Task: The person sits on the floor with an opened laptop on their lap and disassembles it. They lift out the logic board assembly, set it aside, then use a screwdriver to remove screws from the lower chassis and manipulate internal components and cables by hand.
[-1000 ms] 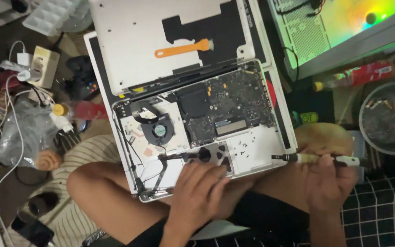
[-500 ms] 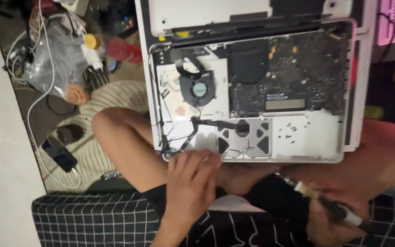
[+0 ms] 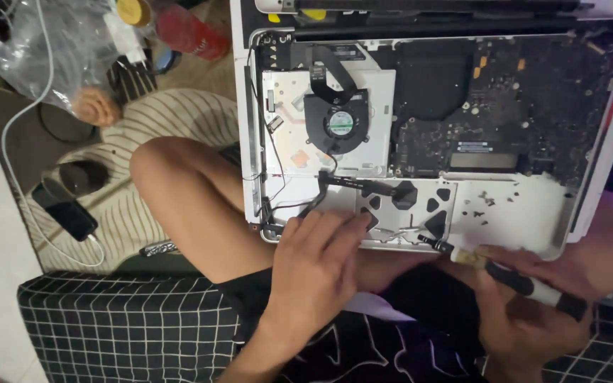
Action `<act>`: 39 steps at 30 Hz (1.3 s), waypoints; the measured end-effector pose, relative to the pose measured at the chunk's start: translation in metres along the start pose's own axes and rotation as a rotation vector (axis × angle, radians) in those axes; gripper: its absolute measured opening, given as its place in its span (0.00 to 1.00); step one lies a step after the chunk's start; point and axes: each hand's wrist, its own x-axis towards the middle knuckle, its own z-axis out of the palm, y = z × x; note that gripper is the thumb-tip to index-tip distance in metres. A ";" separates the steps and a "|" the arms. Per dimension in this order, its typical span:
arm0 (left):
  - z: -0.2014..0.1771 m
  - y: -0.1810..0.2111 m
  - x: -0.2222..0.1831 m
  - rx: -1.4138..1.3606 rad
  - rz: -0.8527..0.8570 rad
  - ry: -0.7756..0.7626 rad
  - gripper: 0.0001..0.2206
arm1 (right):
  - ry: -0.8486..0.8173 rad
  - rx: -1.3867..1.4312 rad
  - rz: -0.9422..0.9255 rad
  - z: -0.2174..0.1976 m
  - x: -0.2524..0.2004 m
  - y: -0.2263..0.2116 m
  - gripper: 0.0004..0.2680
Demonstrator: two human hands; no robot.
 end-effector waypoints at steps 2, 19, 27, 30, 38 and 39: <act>0.000 -0.003 0.001 -0.017 0.003 0.008 0.17 | -0.021 0.012 0.012 0.004 0.001 -0.003 0.16; -0.003 -0.014 0.006 -0.124 0.057 -0.031 0.19 | 0.005 -0.042 0.201 -0.065 -0.041 0.055 0.15; 0.008 -0.004 0.018 0.024 0.123 -0.048 0.10 | 0.172 0.065 0.223 -0.059 -0.043 0.059 0.16; 0.014 -0.011 0.014 0.070 0.182 -0.045 0.10 | 0.240 0.370 0.159 -0.041 -0.025 0.045 0.14; 0.033 -0.015 0.006 0.123 0.216 -0.050 0.13 | 0.400 0.444 0.233 -0.033 -0.042 0.054 0.18; 0.034 -0.014 0.005 0.089 0.208 -0.053 0.14 | 0.390 0.448 0.200 -0.035 -0.038 0.053 0.17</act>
